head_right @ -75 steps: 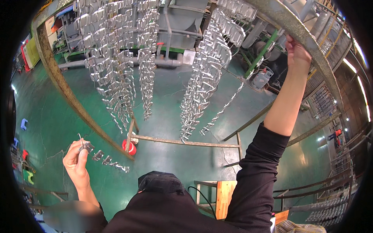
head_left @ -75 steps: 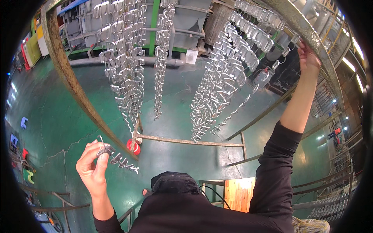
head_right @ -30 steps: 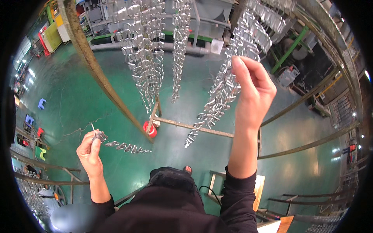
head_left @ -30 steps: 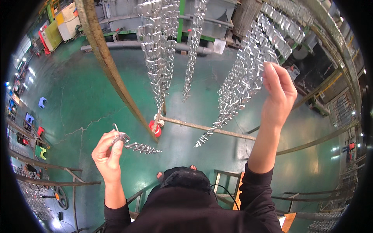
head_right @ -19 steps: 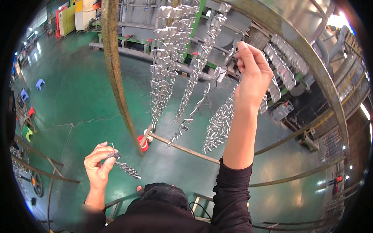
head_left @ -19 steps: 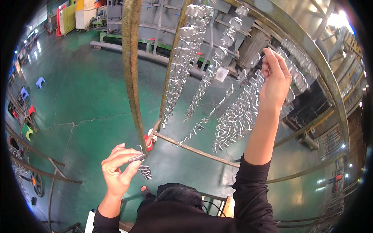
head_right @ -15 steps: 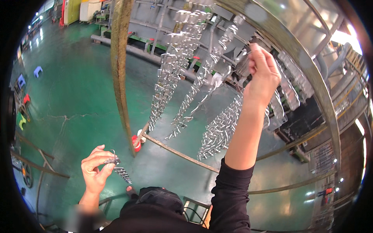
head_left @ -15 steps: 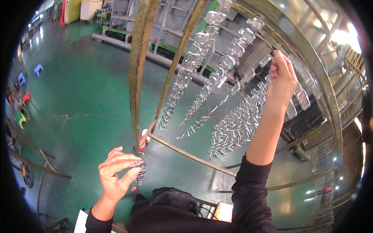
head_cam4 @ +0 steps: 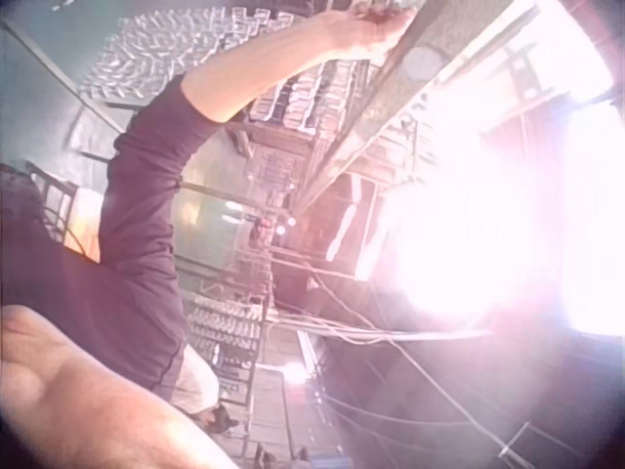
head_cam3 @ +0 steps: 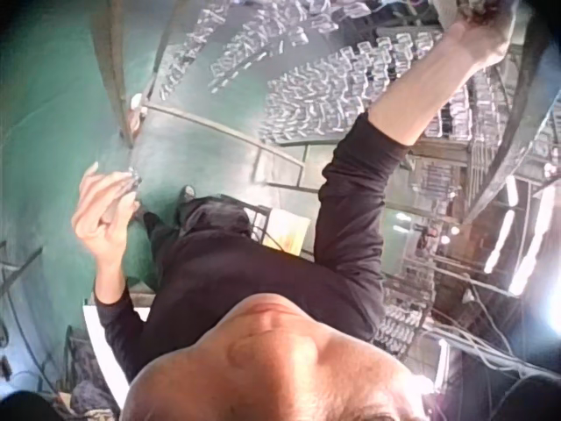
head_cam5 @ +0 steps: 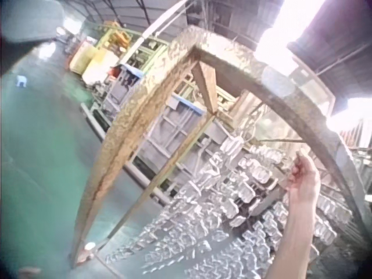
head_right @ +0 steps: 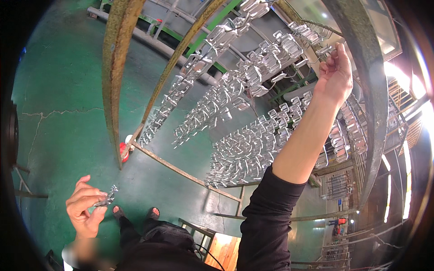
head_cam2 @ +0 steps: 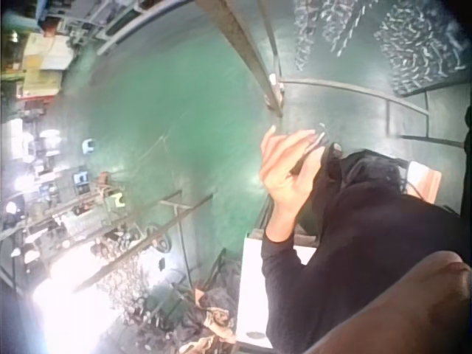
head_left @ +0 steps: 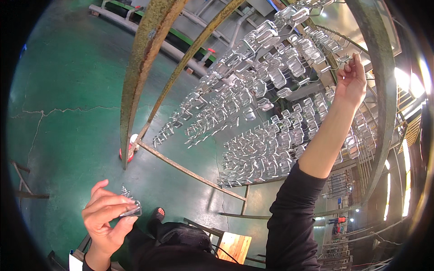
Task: The person removes metal chains of parts from a rack and then sorts small metal pieces by hand on a white table with other people.
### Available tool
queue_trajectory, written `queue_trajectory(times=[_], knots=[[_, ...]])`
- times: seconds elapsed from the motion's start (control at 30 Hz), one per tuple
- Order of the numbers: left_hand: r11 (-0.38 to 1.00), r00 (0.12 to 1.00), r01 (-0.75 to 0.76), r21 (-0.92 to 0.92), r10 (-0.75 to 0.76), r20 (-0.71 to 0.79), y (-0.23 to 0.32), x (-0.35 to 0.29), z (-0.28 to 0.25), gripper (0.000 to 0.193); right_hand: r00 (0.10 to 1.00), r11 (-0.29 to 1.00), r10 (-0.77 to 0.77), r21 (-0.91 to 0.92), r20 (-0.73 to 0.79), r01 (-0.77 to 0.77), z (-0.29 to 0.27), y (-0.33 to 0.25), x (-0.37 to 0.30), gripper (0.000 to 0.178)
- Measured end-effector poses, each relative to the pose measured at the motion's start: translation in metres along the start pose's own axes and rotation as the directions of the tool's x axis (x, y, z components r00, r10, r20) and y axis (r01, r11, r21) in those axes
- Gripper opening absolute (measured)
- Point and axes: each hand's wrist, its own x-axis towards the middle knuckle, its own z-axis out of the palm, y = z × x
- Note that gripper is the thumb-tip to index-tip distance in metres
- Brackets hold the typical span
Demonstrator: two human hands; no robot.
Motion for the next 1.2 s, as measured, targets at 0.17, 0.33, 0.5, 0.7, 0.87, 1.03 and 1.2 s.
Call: queue_trajectory(times=[0.17, 0.33, 0.5, 0.7, 0.87, 1.03, 1.2], knots=[[1.000, 1.000, 0.022, 0.001, -0.022, 0.016, -0.011, 0.008, 0.003, 0.012, 1.000, 1.000, -0.004, -0.007, 0.029, 0.004, 0.002, 0.006, 0.009, 0.019], [1.000, 1.000, 0.015, 0.009, -0.015, 0.024, -0.016, 0.011, 0.008, 0.011, 0.998, 1.000, -0.004, -0.015, 0.066, 0.005, 0.012, 0.008, 0.007, 0.023], [0.999, 0.999, 0.032, -0.003, -0.032, 0.039, -0.016, 0.014, 0.009, 0.012, 0.991, 0.998, 0.036, 0.038, 0.128, -0.041, 0.004, 0.006, 0.008, 0.020], [1.000, 0.992, -0.015, 0.006, 0.014, 0.129, -0.014, 0.012, 0.009, 0.018, 0.995, 0.996, 0.080, 0.036, 0.054, -0.082, -0.003, 0.001, -0.018, 0.024], [0.999, 0.987, -0.038, -0.001, 0.038, 0.155, -0.013, 0.006, 0.008, 0.019, 0.998, 0.955, -0.060, -0.293, -0.006, 0.055, -0.001, -0.039, -0.112, 0.022], [0.998, 0.981, -0.051, -0.035, 0.057, 0.188, -0.005, 0.000, 0.011, 0.015, 0.936, 0.903, -0.269, -0.398, -0.225, 0.164, -0.090, -0.093, -0.163, 0.021], [0.998, 0.990, -0.048, -0.038, 0.053, 0.129, 0.006, -0.008, 0.025, 0.012, 0.919, 0.975, -0.133, -0.218, -0.372, 0.053, -0.161, -0.100, -0.115, 0.019]])
